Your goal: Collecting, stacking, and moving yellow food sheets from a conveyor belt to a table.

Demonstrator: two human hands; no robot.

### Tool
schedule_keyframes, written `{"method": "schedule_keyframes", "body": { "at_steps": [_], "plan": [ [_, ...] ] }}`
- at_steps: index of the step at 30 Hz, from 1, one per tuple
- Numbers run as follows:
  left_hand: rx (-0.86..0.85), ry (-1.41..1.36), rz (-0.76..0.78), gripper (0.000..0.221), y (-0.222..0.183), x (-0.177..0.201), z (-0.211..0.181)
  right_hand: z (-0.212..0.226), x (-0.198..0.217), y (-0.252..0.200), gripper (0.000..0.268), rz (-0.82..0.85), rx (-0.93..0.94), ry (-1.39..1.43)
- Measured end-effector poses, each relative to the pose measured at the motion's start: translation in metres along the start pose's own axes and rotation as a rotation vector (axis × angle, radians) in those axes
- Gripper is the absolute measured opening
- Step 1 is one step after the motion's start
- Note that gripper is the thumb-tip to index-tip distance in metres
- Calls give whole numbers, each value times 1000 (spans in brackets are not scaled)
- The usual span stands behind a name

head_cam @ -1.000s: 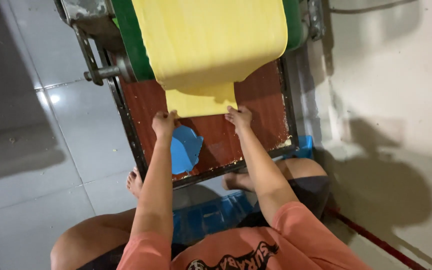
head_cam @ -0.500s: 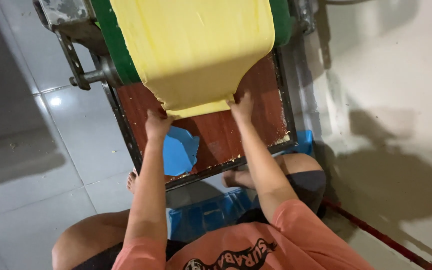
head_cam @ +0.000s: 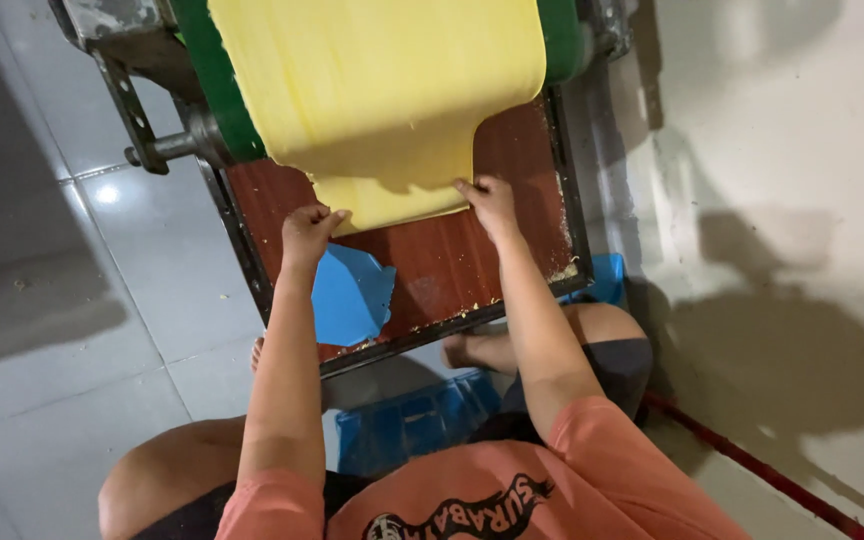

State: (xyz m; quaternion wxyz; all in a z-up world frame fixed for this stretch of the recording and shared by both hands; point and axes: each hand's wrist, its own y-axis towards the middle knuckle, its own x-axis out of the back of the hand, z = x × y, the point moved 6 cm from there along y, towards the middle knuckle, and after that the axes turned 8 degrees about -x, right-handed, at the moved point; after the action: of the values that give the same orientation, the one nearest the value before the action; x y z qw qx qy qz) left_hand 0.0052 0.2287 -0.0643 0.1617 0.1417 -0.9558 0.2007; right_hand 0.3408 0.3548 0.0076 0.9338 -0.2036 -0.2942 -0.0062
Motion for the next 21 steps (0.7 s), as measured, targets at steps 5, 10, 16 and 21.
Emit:
{"method": "schedule_keyframes", "body": {
  "at_steps": [5, 10, 16, 21],
  "plan": [
    [25, 228, 39, 45, 8, -20, 30, -70, -20, 29, 41, 19, -87, -137],
    [94, 364, 47, 48, 0, -18, 0, -64, -25, 23, 55, 29, -159, -270],
    [175, 422, 65, 44, -1, -19, -12, -48, -41, 27, 58, 60, -162, -466],
    [145, 433, -16, 39, 8, -19, 6, -49, -42, 30, 57, 104, -270, -509]
  ]
}}
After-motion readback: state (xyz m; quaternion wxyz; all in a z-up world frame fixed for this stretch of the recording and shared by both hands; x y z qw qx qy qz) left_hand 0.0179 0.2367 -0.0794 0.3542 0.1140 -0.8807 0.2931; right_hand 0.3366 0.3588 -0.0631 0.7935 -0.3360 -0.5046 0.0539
